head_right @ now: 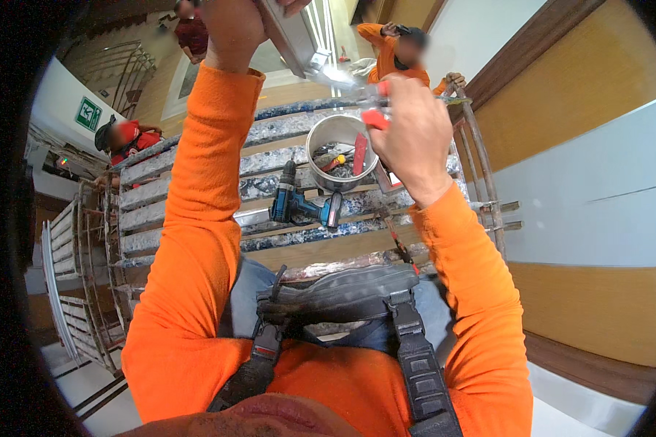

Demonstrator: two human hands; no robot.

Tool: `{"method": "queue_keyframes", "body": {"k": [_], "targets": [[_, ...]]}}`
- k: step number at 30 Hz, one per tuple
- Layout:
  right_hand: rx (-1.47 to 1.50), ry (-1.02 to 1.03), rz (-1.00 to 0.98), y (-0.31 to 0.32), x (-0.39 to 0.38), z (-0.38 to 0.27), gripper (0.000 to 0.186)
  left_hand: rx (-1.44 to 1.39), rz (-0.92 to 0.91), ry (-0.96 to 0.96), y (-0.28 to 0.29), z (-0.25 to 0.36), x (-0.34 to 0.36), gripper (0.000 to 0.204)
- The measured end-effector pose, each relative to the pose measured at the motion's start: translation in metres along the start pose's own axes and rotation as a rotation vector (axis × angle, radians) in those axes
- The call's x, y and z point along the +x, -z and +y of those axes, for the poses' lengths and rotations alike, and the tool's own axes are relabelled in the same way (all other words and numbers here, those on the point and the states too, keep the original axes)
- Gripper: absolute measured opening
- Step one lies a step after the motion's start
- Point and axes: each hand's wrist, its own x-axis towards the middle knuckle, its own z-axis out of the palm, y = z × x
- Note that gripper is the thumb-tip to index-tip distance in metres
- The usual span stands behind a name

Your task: The person cuts metal trim pieces with tin snips and fits them into a curved ceiling frame. They repeatedly measure, cut, and place the trim along the ceiling edge while working on a scaffold in a stairwell.

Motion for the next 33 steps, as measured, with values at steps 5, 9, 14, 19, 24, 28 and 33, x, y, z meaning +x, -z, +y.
{"method": "queue_keyframes", "body": {"k": [5,9,14,19,24,28,33], "targets": [[0.354,-0.34,0.382,0.014,0.011,-0.007,0.037,0.034,-0.026,-0.045,-0.012,0.001,-0.004,0.072],[0.027,-0.314,-0.119,-0.001,-0.004,-0.001,0.036,0.008,-0.22,-0.126,-0.009,0.003,0.002,0.073],[0.72,-0.589,0.095,0.005,-0.006,-0.006,0.033,0.067,0.086,-0.256,-0.015,-0.006,0.004,0.065],[0.984,-0.872,-0.142,-0.022,-0.021,0.006,0.033,0.104,0.263,-0.461,-0.016,-0.023,0.005,0.022],[1.035,-1.063,-0.176,-0.026,-0.032,0.029,0.023,0.391,0.183,-0.176,-0.035,-0.02,-0.037,0.03],[1.183,-1.081,-0.454,-0.049,-0.051,0.004,0.016,0.317,0.143,-0.18,-0.022,-0.043,-0.089,0.005],[1.219,-1.044,-0.812,-0.074,-0.078,-0.009,0.011,0.555,0.119,-0.052,-0.018,-0.051,-0.146,0.008]]}}
